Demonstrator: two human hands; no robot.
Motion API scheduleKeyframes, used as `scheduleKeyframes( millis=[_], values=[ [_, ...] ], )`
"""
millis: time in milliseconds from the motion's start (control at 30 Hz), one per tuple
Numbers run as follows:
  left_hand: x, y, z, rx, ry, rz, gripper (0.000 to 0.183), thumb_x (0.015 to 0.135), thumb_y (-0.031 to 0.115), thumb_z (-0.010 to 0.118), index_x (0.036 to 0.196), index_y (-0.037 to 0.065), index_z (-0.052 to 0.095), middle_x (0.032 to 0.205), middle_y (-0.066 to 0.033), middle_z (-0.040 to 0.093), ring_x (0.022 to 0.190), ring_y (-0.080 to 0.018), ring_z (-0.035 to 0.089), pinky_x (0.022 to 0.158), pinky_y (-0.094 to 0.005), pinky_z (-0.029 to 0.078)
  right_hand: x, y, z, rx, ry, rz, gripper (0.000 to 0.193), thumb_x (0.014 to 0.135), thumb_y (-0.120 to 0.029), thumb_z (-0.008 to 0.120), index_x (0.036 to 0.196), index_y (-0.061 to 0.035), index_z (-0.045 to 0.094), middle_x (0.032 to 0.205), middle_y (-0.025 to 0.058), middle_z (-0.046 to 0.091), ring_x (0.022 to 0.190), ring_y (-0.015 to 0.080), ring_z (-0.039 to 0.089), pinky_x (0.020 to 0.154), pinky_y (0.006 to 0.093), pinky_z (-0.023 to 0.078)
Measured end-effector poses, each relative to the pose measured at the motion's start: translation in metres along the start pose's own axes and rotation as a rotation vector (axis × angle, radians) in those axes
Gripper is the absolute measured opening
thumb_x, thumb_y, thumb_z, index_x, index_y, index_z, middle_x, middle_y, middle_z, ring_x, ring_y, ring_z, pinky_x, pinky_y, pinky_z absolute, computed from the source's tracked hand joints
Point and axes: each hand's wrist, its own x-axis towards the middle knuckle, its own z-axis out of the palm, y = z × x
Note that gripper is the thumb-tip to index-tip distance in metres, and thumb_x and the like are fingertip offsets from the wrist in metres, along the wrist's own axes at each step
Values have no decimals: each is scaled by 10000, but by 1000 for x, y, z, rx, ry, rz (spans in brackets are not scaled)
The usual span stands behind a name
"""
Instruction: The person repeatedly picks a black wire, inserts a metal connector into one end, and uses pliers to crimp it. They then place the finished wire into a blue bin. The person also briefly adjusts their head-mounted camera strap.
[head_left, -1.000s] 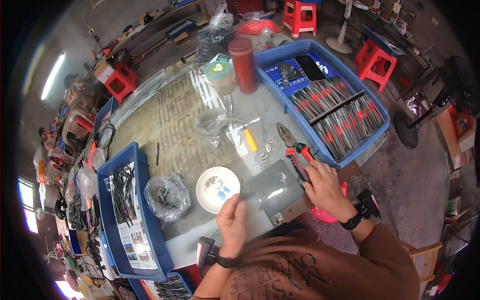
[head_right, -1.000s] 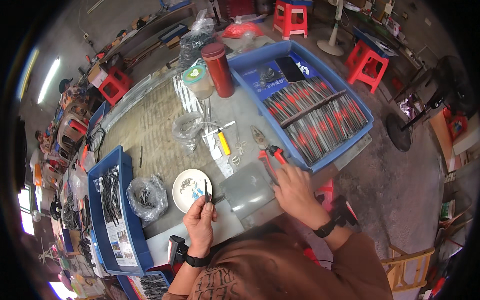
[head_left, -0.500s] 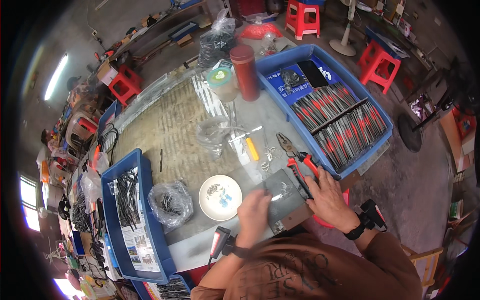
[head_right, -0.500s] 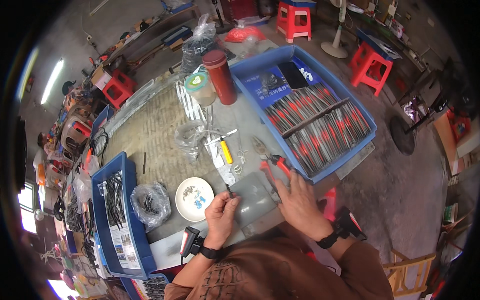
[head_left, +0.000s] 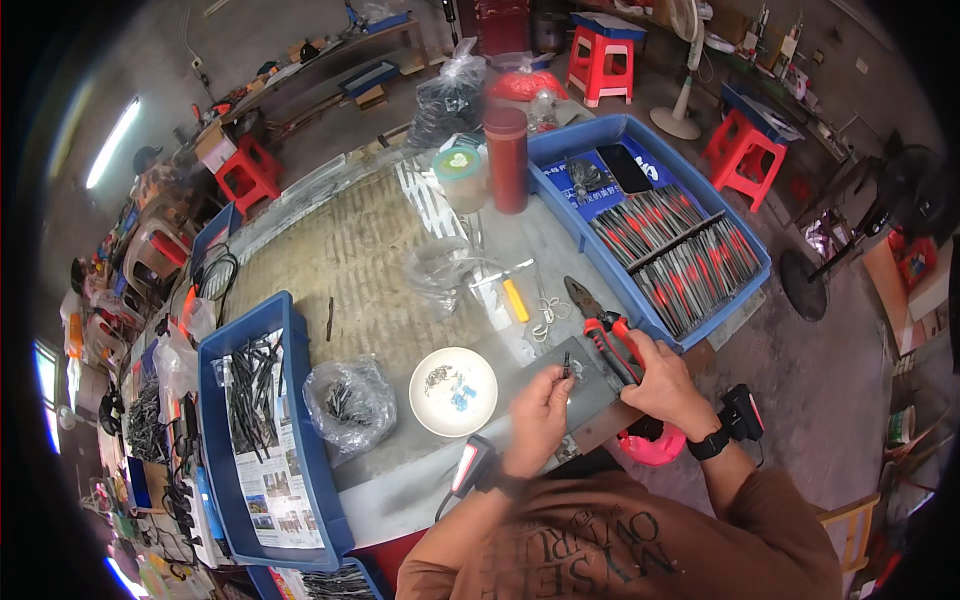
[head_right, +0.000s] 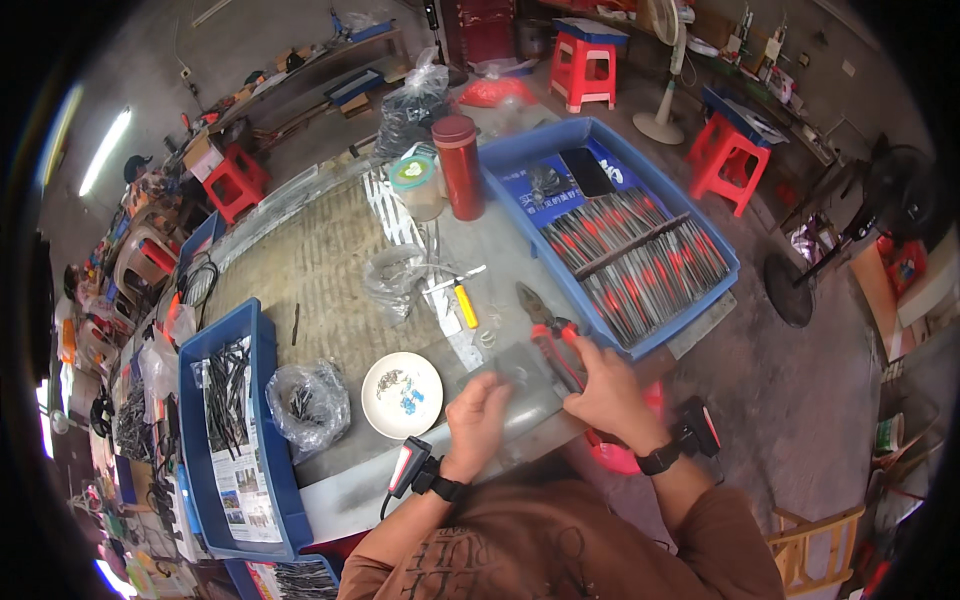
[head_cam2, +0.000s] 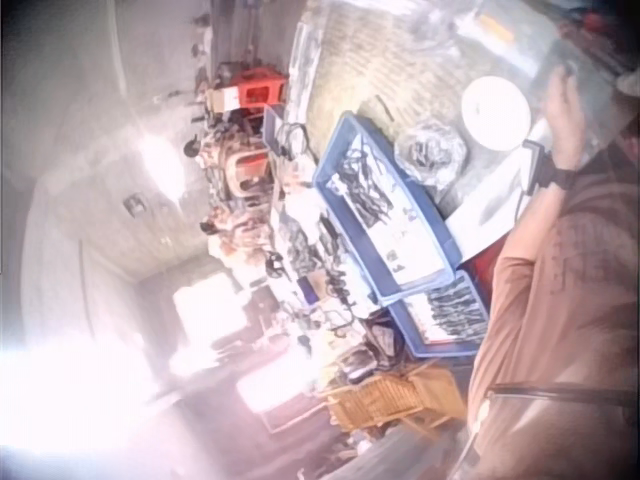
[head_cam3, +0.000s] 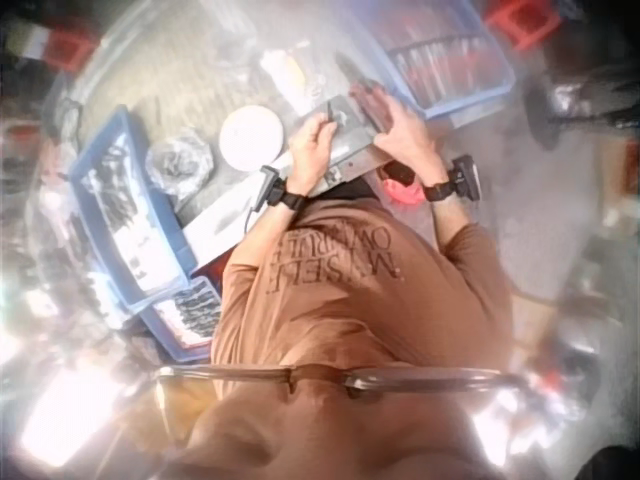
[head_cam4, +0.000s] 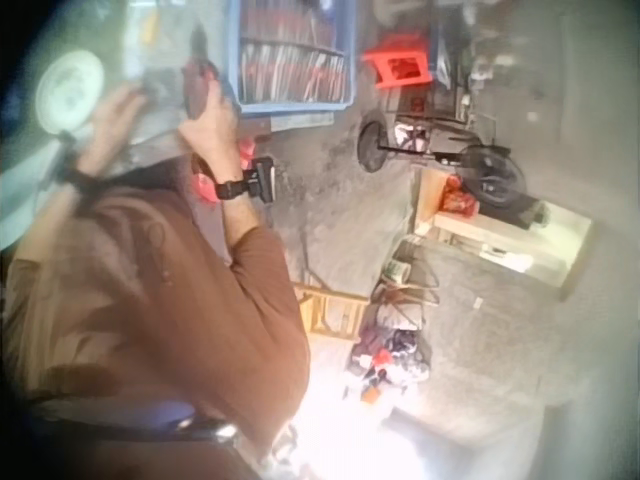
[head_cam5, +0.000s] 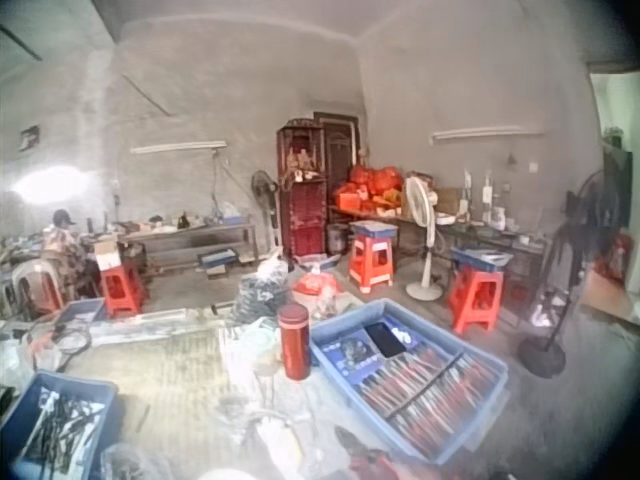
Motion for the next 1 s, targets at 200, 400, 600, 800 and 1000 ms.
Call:
scheduleKeyframes(
  millis=[200,400,600,800,1000],
  values=[
    [2,-2,-1,-17,96,172,107,788,20,593,893,1,588,760,-159,605,657,-278,607,597,-307,473,-4,13,-10,779,-136,230,698,594,-47,602,1252,-34,373,892,91,581,704,120,545,611,230,432],
    [4,-11,5,9,133,343,135,759,9,614,892,-5,589,790,-166,619,707,-310,623,613,-332,484,-20,6,-35,1240,-181,229,749,585,-31,641,1268,-18,334,986,108,550,668,94,515,608,213,422],
    [4,-15,7,52,120,366,147,745,-16,612,890,-4,589,812,-158,632,731,-316,628,632,-346,494,-28,-13,-68,828,-162,-71,691,615,-85,720,1223,29,413,1149,111,520,1059,174,501,920,297,380],
    [4,-16,8,82,139,426,158,740,-25,607,895,-4,585,803,-156,632,732,-312,630,628,-344,496,-34,-34,-86,213,-113,-387,630,576,-124,714,1152,11,498,1081,182,571,952,301,589,818,326,466],
    [3,-17,8,49,118,365,167,721,-26,623,880,0,581,806,-175,613,724,-337,606,622,-375,483,-30,-47,-84,131,-140,-476,594,580,-112,690,1132,10,506,1043,170,578,912,317,587,768,348,476]
  ],
)
